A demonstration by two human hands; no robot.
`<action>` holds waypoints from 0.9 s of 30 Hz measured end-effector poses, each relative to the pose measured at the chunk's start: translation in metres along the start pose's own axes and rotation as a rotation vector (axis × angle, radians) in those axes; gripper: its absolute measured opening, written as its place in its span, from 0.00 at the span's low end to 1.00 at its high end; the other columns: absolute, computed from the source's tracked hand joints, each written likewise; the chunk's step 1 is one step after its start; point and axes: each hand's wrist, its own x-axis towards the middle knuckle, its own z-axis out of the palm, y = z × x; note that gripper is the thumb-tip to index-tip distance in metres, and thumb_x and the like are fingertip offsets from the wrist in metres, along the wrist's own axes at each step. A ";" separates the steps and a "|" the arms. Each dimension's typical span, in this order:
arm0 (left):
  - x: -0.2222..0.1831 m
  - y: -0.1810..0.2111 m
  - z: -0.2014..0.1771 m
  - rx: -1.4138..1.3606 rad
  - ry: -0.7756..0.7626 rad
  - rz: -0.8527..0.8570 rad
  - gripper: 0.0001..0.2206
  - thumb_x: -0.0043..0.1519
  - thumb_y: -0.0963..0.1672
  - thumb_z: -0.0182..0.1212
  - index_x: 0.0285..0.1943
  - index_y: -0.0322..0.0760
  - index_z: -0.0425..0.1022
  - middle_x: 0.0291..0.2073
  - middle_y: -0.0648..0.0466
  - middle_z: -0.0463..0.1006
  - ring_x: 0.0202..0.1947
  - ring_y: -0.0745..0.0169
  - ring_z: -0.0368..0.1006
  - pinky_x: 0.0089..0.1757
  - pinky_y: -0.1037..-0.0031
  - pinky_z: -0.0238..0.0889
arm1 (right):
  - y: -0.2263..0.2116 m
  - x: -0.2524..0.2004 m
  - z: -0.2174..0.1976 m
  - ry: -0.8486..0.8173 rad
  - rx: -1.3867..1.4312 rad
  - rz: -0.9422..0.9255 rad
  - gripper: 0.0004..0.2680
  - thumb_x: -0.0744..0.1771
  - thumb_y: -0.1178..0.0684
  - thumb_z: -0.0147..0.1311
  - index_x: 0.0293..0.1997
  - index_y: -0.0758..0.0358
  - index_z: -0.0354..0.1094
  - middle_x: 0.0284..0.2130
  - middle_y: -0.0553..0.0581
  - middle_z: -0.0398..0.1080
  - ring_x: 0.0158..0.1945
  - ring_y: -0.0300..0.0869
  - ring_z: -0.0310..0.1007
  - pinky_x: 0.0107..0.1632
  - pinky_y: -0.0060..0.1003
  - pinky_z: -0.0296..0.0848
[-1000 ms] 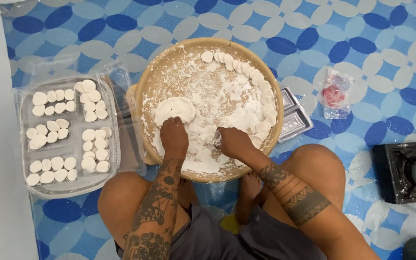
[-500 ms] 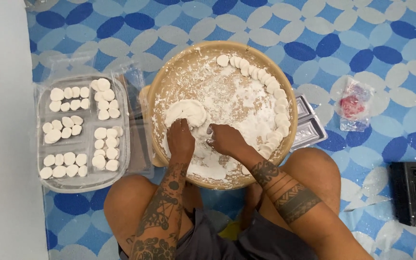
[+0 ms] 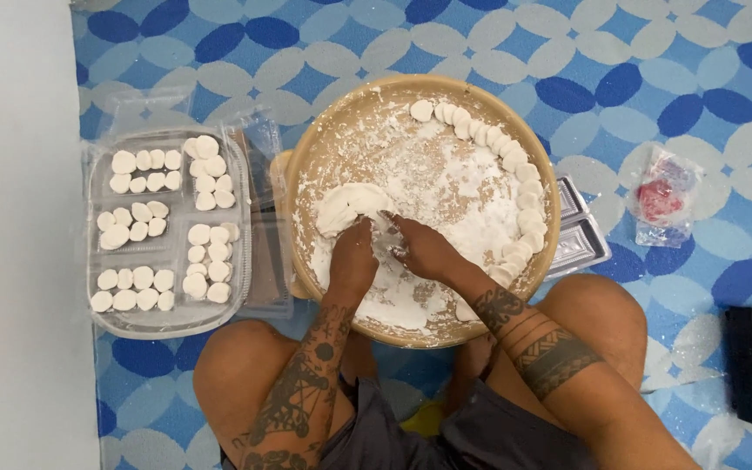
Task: Shaping small balls of dough from a larger mass and arranging them on a tray.
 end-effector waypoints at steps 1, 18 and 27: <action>-0.001 0.002 0.002 0.000 0.002 -0.003 0.26 0.60 0.34 0.50 0.70 0.24 0.60 0.55 0.30 0.74 0.59 0.33 0.69 0.58 0.50 0.61 | 0.008 0.006 0.006 -0.002 0.000 -0.003 0.26 0.67 0.52 0.52 0.75 0.61 0.47 0.52 0.71 0.70 0.53 0.66 0.72 0.56 0.67 0.69; -0.010 -0.004 -0.007 -0.118 0.089 -0.202 0.25 0.60 0.44 0.64 0.67 0.34 0.65 0.55 0.34 0.72 0.51 0.26 0.75 0.50 0.44 0.71 | -0.016 0.017 0.002 0.041 0.256 0.194 0.14 0.63 0.53 0.55 0.55 0.55 0.72 0.44 0.61 0.79 0.52 0.62 0.76 0.54 0.57 0.73; 0.001 0.003 -0.011 -0.178 0.088 -0.281 0.13 0.62 0.45 0.54 0.51 0.34 0.75 0.42 0.41 0.77 0.47 0.30 0.77 0.49 0.47 0.71 | -0.023 0.014 -0.001 0.068 0.176 0.199 0.13 0.64 0.50 0.54 0.53 0.57 0.72 0.42 0.63 0.79 0.51 0.63 0.76 0.54 0.57 0.73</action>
